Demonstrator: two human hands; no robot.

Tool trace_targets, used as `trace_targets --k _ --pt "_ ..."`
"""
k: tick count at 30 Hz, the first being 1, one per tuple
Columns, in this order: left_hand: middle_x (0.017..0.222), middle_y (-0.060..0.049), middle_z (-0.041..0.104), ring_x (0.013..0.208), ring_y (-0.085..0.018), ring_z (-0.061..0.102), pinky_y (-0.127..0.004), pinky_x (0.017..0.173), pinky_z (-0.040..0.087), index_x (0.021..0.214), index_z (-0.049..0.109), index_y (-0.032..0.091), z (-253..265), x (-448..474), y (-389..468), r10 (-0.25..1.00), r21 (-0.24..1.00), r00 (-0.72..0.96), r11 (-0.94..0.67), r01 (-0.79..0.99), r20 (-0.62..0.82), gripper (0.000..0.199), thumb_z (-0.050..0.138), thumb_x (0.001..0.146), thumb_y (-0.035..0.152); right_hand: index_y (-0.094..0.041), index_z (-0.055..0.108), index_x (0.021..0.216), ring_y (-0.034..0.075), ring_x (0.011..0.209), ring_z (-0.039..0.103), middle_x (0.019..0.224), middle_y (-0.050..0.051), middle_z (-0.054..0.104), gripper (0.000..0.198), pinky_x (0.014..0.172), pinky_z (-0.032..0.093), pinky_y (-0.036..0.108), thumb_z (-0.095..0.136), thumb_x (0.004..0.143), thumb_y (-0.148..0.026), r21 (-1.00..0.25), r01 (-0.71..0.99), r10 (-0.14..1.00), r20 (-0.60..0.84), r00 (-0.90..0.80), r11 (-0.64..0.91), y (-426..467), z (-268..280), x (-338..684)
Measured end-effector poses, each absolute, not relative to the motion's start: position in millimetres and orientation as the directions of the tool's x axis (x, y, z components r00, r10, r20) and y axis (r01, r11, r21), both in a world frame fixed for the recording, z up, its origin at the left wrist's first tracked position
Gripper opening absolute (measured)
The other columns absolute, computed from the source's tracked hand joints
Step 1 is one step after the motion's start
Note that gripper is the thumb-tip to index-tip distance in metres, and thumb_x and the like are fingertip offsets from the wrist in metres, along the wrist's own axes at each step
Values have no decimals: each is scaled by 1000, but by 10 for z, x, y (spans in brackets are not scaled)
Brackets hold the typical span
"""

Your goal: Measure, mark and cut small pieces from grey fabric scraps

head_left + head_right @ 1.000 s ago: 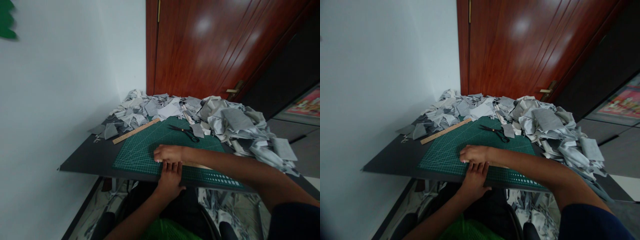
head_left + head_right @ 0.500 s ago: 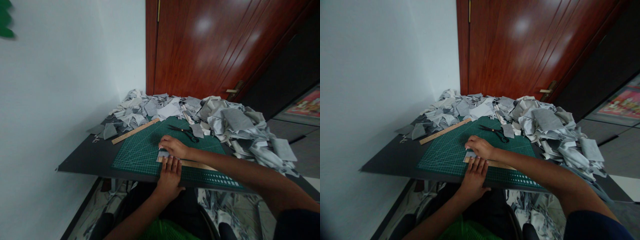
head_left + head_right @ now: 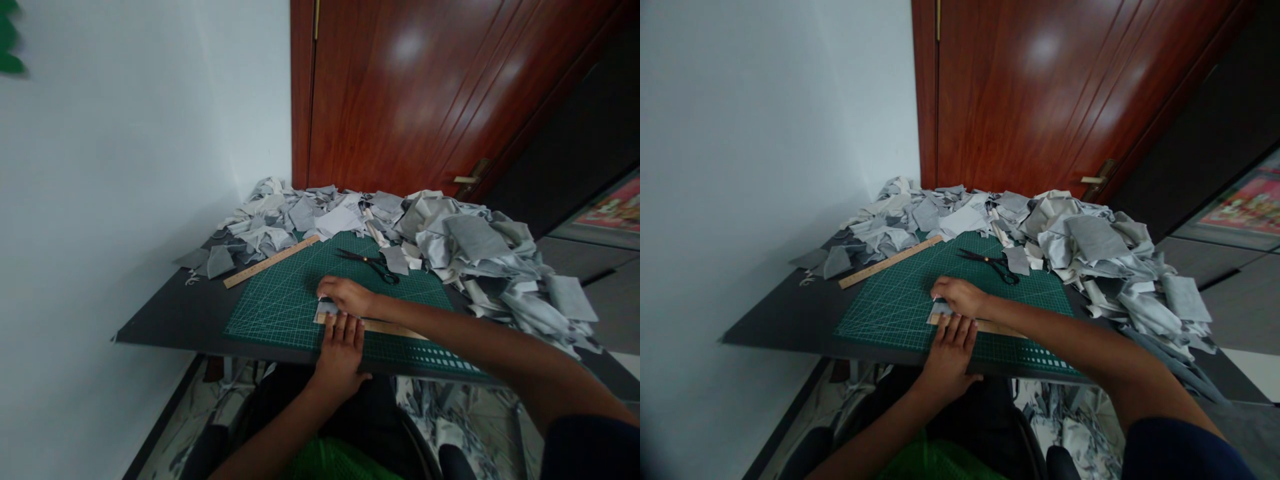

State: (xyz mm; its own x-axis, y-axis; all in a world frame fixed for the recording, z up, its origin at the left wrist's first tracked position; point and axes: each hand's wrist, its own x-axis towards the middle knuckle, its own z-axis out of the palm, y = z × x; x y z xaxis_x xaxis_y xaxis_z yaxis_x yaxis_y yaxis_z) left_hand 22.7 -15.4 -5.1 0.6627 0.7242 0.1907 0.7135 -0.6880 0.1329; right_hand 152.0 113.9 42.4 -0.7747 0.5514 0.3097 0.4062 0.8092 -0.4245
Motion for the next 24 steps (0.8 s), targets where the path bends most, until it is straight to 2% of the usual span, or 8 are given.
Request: trace_targets --k 4,9,13,17,20,24 --pt "160 -23 38 152 -42 28 -62 125 10 155 40 10 -34 236 -156 726 132 661 -686 716 187 102 74 78 67 -19 62 96 17 82 57 95 4 59 27 74 50 27 51 85 3 -461 401 563 297 -771 792 1080 391 1527" --pt "155 -23 47 149 -43 34 -62 124 12 152 46 10 -31 240 -164 733 119 655 -678 725 185 99 76 76 67 -19 60 95 17 81 58 92 3 59 21 75 50 28 51 88 -1 -535 404 623 329 -710 742 987 355 1465" --pt "156 -24 44 150 -43 31 -61 125 11 153 45 10 -31 236 -164 736 129 653 -675 726 178 100 76 76 66 -20 58 94 16 81 63 88 2 62 19 74 53 27 47 95 -5 -615 405 698 363 -617 677 1025 254 1351" --pt "160 -23 40 152 -42 27 -61 125 10 156 39 11 -33 229 -157 733 144 656 -680 719 179 103 75 77 67 -20 54 99 15 81 68 92 4 64 19 72 56 28 39 101 -9 -670 406 761 395 -514 622 1086 184 1276" --pt "160 -22 39 152 -42 27 -61 125 10 155 41 11 -32 227 -156 733 146 657 -680 719 179 102 75 77 66 -19 57 99 17 85 67 92 5 64 16 77 56 30 43 102 -12 -661 405 758 419 -500 632 1066 237 1310" --pt "158 -23 42 151 -42 28 -60 125 10 153 43 10 -16 229 -160 733 143 657 -679 720 176 101 76 76 66 -19 64 93 18 91 63 94 5 64 13 86 53 33 54 100 -15 -607 374 681 415 -603 701 1014 341 1431"
